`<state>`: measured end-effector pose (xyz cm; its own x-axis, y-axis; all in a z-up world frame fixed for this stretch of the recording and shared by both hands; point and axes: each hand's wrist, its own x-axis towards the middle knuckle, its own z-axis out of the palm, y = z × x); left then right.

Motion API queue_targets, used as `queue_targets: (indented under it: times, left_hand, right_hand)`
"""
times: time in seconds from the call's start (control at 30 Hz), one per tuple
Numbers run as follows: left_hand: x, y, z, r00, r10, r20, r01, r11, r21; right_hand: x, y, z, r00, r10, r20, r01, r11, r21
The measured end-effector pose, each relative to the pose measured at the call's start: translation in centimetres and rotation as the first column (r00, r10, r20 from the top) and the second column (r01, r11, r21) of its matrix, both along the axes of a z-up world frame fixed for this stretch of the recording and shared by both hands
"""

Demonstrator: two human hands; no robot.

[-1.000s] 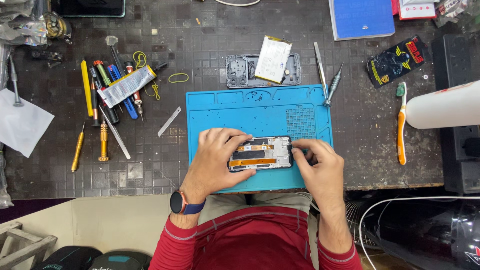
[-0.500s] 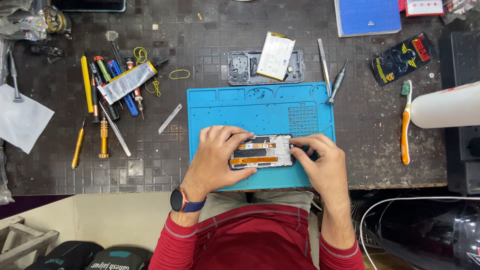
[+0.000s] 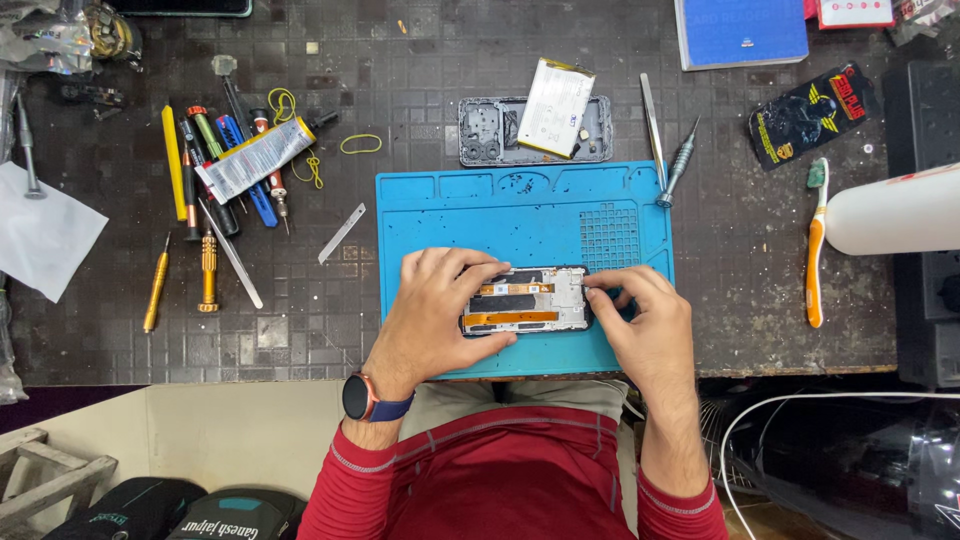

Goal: The person removes a battery from a disassembled mobile phone, peels off a protective film, and places the battery back into the phone. They then apply glue to a small component and attach it to the phone's interior.

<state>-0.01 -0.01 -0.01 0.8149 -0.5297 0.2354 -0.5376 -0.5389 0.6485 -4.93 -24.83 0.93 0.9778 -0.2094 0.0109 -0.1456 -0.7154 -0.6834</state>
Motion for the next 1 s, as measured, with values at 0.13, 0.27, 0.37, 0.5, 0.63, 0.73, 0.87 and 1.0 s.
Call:
queue_targets:
  times: [0.13,0.27,0.37,0.5,0.63,0.73,0.87,1.0]
  left_hand:
    - [0.0,0.0,0.0,1.000,0.000,0.002,0.000,1.000,-0.003]
    - [-0.1,0.1,0.0,1.000,0.001,0.006,-0.001,1.000,-0.011]
    - [0.0,0.1,-0.1,1.000,0.000,0.006,0.000,1.000,-0.011]
    - [-0.1,0.1,-0.3,1.000,0.001,0.006,-0.001,1.000,-0.009]
    - [0.0,0.1,-0.2,1.000,-0.001,-0.002,0.001,1.000,-0.015]
    - [-0.1,0.1,-0.2,1.000,-0.002,0.004,0.002,1.000,-0.018]
    - [-0.2,0.1,-0.3,1.000,0.002,0.011,-0.001,1.000,-0.014]
    - [-0.2,0.2,-0.3,1.000,-0.002,0.013,0.002,1.000,-0.014]
  right_hand:
    - [0.2,-0.1,0.0,1.000,0.010,-0.005,-0.010,1.000,0.021]
    - [0.3,-0.2,0.0,1.000,0.014,0.002,-0.015,1.000,0.028]
    - [0.4,-0.3,-0.1,1.000,0.010,-0.013,-0.009,0.999,0.038]
    - [0.6,-0.6,0.0,0.999,0.022,-0.038,-0.019,0.998,0.062]
    - [1.0,-0.8,0.0,0.992,0.007,-0.128,-0.001,0.999,0.045]
    - [1.3,-1.1,0.2,0.989,0.028,-0.142,-0.021,0.998,0.051]
    - [1.8,-1.4,0.1,0.977,0.035,-0.211,-0.027,0.999,0.041]
    - [2.0,-1.4,0.1,0.971,0.033,-0.237,-0.032,0.999,0.008]
